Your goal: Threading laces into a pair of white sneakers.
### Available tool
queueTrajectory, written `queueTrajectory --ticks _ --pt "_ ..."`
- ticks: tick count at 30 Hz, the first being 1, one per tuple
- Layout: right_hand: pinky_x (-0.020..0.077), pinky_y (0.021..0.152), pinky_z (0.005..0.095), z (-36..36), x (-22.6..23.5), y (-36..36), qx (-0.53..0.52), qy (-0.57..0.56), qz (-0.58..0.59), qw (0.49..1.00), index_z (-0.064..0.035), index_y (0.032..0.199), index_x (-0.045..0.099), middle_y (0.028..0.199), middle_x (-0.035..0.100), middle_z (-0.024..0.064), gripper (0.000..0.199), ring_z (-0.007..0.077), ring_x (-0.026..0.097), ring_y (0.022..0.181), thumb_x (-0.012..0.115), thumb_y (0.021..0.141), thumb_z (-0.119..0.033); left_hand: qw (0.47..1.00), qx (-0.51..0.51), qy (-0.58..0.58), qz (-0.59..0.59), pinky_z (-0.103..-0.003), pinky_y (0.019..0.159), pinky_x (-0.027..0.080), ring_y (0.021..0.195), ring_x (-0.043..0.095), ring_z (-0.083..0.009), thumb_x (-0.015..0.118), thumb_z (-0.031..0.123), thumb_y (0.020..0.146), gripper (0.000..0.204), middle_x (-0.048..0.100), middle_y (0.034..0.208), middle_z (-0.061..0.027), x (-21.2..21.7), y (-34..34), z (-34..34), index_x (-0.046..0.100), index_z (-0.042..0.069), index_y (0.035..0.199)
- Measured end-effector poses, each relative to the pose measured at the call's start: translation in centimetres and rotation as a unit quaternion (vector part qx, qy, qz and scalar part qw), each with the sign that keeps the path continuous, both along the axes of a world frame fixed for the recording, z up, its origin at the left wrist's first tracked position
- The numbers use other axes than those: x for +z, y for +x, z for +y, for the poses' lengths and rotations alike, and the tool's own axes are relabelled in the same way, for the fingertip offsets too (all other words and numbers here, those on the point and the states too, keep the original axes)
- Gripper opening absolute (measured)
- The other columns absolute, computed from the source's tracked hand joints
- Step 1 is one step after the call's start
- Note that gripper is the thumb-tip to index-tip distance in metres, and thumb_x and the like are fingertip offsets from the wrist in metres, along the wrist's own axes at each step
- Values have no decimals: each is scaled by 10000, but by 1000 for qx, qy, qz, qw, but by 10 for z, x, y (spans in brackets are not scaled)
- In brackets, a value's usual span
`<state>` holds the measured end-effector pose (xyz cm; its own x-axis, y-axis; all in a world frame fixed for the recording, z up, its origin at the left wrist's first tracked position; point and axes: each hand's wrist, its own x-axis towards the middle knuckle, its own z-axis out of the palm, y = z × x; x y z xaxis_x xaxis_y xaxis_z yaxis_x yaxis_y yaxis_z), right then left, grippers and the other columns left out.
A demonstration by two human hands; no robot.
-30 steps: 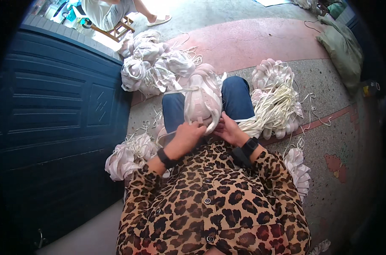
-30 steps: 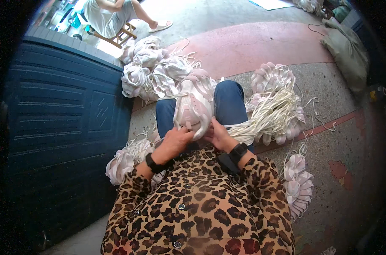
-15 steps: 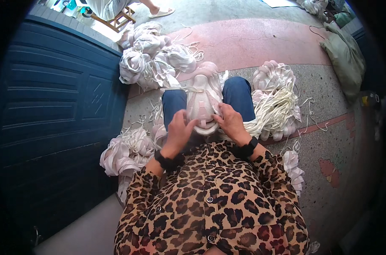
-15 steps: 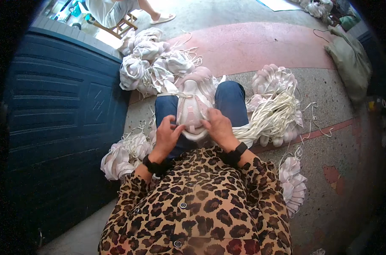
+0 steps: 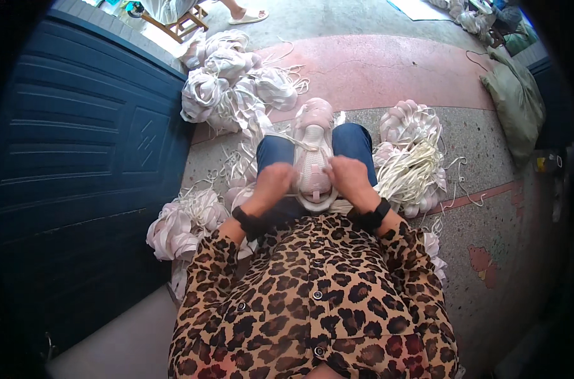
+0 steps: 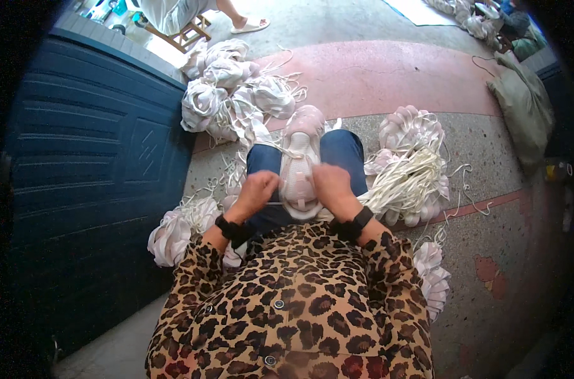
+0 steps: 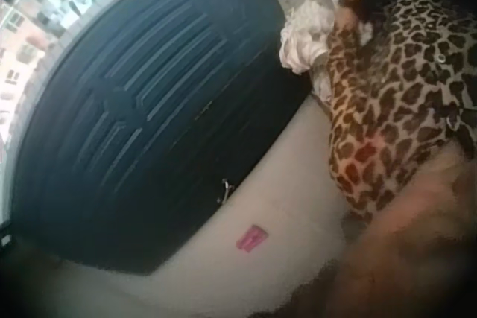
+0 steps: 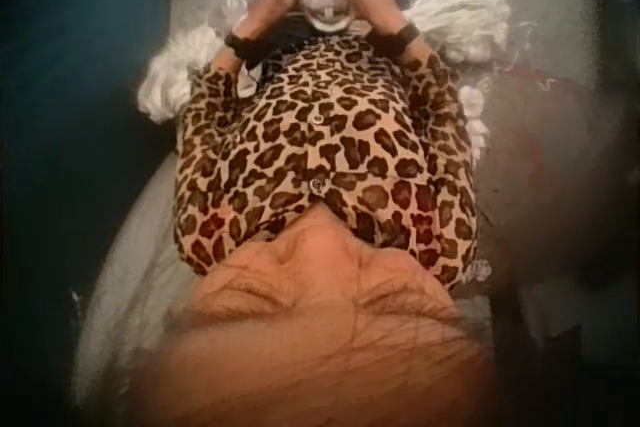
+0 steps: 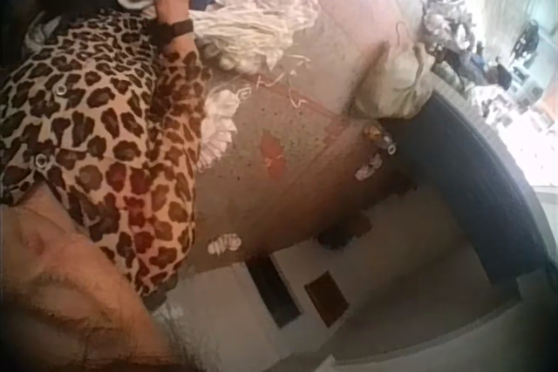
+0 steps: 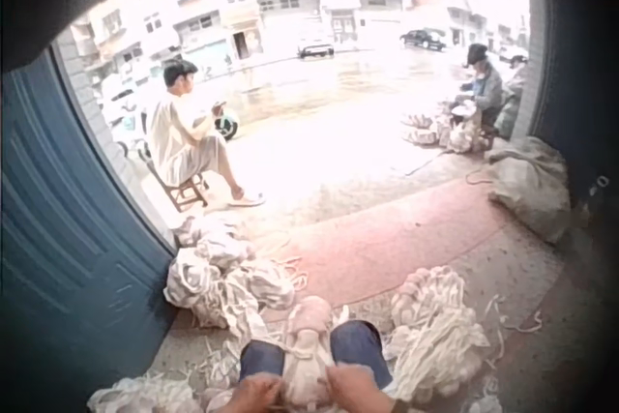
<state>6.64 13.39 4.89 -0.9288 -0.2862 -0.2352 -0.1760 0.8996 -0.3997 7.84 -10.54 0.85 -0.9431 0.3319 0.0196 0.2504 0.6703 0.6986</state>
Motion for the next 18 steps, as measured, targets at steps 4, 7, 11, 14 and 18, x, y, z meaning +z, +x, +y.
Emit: queueTrajectory --ticks 4,7,11,14,18 --pt "536 782 460 -11 -10 -31 -34 -158 171 972 -31 978 665 930 686 179 234 363 666 921 709 835 -211 981 31 -119 151 -440 833 512 941 604 -351 650 99 845 155 654 930 -130 7 -50 2 715 57 980" --pt "526 799 476 -21 -25 -49 -41 -197 101 974 -19 927 671 939 670 184 181 382 641 938 681 836 -175 969 3 -196 151 -456 840 522 986 579 -371 623 108 820 131 648 973 -125 4 -76 11 714 70 907" --pt "517 808 467 -16 -37 -55 15 -167 89 982 -1 944 677 924 655 213 190 395 631 936 639 842 -157 970 -65 -188 140 -472 810 532 971 583 -376 617 108 795 102 658 925 -132 0 -94 13 701 56 821" --pt "503 831 427 -9 -33 -51 36 -189 48 980 11 966 678 935 656 216 218 355 632 976 615 863 -171 971 -96 -120 182 -444 739 532 895 612 -314 628 119 808 94 658 855 -119 5 -99 -2 682 44 791" --pt "488 886 375 21 -28 -57 13 -466 -164 869 4 975 673 915 647 135 213 252 629 1001 582 897 -173 991 -59 45 -114 -336 616 505 715 618 -172 663 172 877 161 633 770 -65 34 -89 -9 653 37 790"
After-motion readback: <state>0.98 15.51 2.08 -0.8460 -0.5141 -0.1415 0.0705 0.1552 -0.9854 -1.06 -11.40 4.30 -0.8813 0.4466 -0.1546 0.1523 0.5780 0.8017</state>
